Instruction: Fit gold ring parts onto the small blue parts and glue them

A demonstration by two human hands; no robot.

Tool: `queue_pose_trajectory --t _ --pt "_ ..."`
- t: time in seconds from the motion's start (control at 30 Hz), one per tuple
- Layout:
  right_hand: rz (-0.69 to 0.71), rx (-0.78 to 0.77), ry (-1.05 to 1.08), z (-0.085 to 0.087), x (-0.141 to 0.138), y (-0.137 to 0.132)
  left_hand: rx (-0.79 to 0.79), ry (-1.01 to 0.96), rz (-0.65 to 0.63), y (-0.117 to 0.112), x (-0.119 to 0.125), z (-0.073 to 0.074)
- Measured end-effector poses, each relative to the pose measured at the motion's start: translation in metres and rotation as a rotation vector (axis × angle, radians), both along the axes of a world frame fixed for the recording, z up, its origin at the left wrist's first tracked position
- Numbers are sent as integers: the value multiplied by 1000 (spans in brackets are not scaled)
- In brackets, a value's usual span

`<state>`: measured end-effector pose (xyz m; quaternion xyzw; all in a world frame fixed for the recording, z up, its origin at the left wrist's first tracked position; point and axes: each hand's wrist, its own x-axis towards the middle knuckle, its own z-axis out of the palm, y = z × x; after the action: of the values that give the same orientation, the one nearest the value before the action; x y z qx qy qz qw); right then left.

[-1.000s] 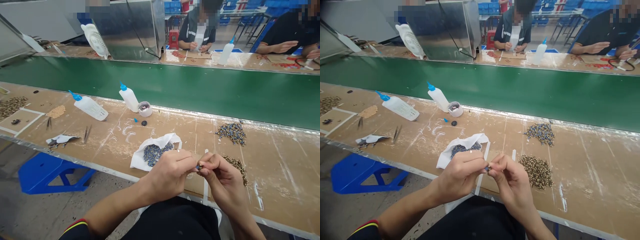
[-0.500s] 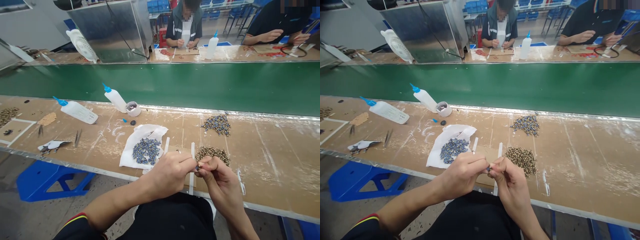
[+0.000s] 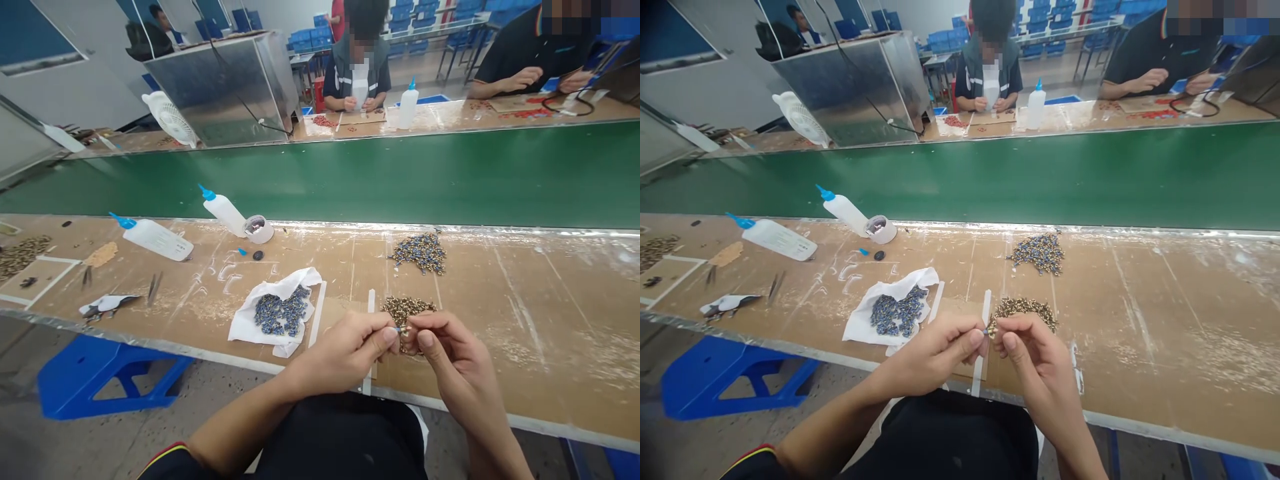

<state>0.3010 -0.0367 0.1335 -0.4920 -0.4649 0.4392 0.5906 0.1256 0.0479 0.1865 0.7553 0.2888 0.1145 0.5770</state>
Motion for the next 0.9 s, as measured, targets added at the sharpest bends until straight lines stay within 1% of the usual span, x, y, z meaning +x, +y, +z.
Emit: queue_pose_trajectory --t 0.07,0.13,0.23,0.3,0.33,0.4,0.43,0.5,0.6,0.67,0.77,0.83,0.9 --pt "-6 73 -72 -1 8 -2 -289 -58 -9 0 3 -1" --pt "44 141 -129 -2 14 -1 -484 -110 -25 1 6 -4" --pt "122 186 -169 -2 19 2 -646 -164 -72 3 9 -10" --pt "125 182 -170 -3 18 4 -695 -184 -106 3 9 -13" --pt "117 173 -165 -3 17 5 -693 -178 -118 4 8 -14" --pt "96 146 -143 -5 14 6 -615 -143 -125 4 6 -13" --pt "86 130 -124 -5 12 6 -532 -114 -119 4 5 -12" --pt "71 96 -65 -7 7 6 -278 -43 -92 4 2 -9" --pt "38 43 30 -9 -3 6 171 22 -55 4 -5 -9" --pt "4 15 71 -9 -11 7 374 6 -39 4 -10 -13" --pt "-35 -27 100 -9 -23 9 533 -26 -15 5 -19 -20" --pt "-17 -61 126 -9 -30 10 581 -43 -11 8 -26 -24" --pt "22 -86 157 -10 -36 12 593 -66 -17 11 -32 -25"
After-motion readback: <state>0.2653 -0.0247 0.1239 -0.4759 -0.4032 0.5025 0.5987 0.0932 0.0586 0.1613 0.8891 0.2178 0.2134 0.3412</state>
